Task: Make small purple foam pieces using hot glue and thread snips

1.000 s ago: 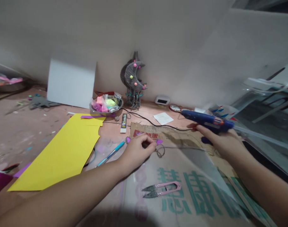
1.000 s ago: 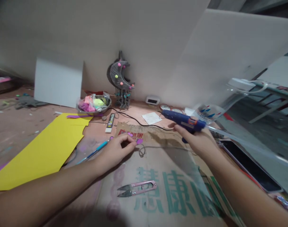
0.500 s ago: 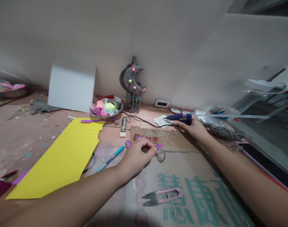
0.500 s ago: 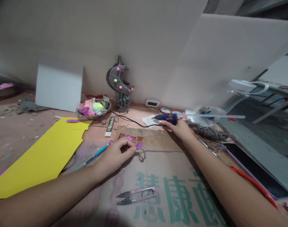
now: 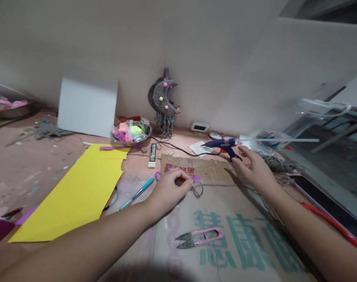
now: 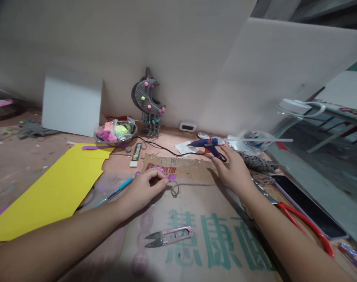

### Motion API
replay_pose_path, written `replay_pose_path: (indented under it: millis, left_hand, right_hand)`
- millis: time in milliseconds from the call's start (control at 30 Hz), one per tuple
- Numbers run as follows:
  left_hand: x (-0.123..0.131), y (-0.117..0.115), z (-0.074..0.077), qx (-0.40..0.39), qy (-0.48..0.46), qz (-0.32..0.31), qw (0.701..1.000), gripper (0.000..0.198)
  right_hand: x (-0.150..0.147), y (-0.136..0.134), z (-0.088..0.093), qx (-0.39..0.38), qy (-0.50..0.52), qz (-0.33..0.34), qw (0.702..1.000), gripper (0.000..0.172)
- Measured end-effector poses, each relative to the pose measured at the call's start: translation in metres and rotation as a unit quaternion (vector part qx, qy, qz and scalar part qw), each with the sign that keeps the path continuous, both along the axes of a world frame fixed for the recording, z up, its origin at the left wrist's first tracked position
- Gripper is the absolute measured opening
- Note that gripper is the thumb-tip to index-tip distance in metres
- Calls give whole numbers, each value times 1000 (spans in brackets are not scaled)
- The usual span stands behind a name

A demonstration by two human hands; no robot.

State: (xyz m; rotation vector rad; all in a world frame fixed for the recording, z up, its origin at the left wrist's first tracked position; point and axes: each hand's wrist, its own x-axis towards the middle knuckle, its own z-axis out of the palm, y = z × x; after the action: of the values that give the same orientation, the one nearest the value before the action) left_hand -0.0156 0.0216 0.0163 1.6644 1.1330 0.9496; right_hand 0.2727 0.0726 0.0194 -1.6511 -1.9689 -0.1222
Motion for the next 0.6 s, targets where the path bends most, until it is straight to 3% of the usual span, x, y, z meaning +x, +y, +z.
replay_pose_path:
  millis: [167, 233, 300, 333, 400, 467, 533, 600]
  left_hand:
    - [0, 0, 2, -4, -2, -2, 1000, 12]
    - [0, 0, 2, -3, 1, 1, 1000, 12]
    - [0, 0, 1, -2, 2, 2, 1000, 12]
    - [0, 0, 1, -1, -2, 2, 1000, 12]
    - [0, 0, -2, 1, -14, -2, 1000, 13]
    - [0, 1, -4, -1, -22, -3, 1000, 14]
    - [-1, 1, -5, -1, -23, -4, 1000, 15]
    - [-1, 2, -5, 4, -16, -3, 1000, 15]
  right_hand:
    - [-20, -18, 9, 29, 7, 51, 998, 34]
    - [-34, -27, 12, -9, 46, 51, 998, 33]
    - [-53, -38, 17, -87, 157, 42, 983, 37]
    - [-62, -44, 19, -146, 241, 57, 958, 39]
    - [-81, -55, 22, -266, 390, 99, 876, 48]
    - [-96, -64, 21, -355, 460, 123, 804, 59]
    - [-104, -70, 15, -413, 481, 134, 762, 68]
    - [-107, -73, 9, -436, 479, 136, 750, 69]
